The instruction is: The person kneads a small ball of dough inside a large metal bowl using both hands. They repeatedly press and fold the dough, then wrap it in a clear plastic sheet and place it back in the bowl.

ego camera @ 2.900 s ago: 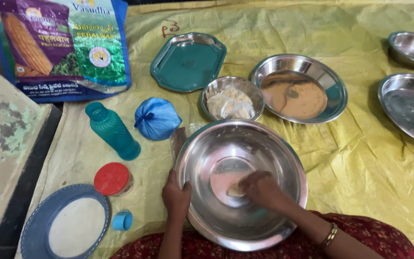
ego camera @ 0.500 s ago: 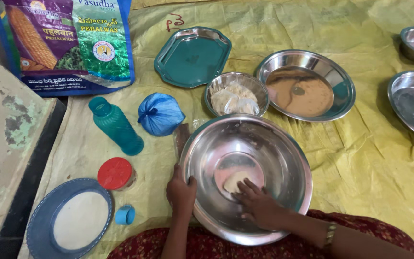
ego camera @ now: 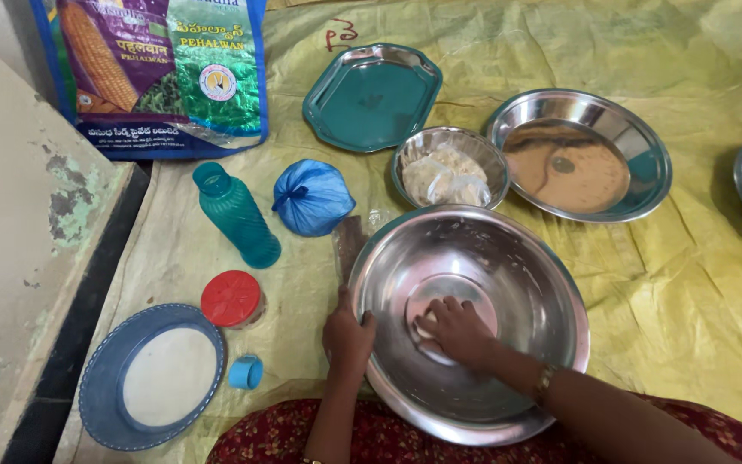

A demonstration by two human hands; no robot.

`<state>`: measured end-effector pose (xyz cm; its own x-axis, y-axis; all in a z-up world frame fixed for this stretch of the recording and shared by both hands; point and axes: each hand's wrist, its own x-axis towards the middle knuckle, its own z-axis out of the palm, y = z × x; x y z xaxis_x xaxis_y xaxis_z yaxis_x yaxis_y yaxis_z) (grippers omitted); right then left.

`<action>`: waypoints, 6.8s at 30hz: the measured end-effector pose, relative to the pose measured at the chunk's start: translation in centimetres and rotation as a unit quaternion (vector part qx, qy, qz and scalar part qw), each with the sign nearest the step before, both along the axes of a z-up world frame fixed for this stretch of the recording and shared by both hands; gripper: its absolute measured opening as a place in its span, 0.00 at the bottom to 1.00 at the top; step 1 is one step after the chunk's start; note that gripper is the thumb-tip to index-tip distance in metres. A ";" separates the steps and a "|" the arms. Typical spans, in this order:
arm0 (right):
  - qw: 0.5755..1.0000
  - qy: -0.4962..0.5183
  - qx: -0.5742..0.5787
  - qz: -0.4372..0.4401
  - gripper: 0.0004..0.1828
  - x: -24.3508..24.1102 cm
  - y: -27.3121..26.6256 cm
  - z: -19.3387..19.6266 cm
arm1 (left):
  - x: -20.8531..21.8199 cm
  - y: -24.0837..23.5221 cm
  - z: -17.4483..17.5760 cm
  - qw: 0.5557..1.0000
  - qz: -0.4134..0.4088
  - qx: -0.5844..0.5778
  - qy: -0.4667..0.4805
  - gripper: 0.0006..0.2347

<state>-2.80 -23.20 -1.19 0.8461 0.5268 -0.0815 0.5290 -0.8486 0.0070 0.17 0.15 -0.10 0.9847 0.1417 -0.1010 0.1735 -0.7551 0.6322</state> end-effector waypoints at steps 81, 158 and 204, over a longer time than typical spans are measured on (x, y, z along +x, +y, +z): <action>0.998 0.015 0.068 -0.006 0.32 -1.9 -2.0 -1.4 | -0.2 0.3 0.6 1.000 0.004 -0.027 -0.009 0.34; 0.989 -0.092 0.103 -0.061 0.38 -1.8 -0.7 0.4 | -0.3 0.1 1.5 0.998 0.030 -0.047 -0.019 0.33; 0.997 0.052 0.001 -0.062 0.29 9.1 0.6 -0.7 | 0.9 1.7 -0.2 0.999 -0.031 -0.031 -0.024 0.35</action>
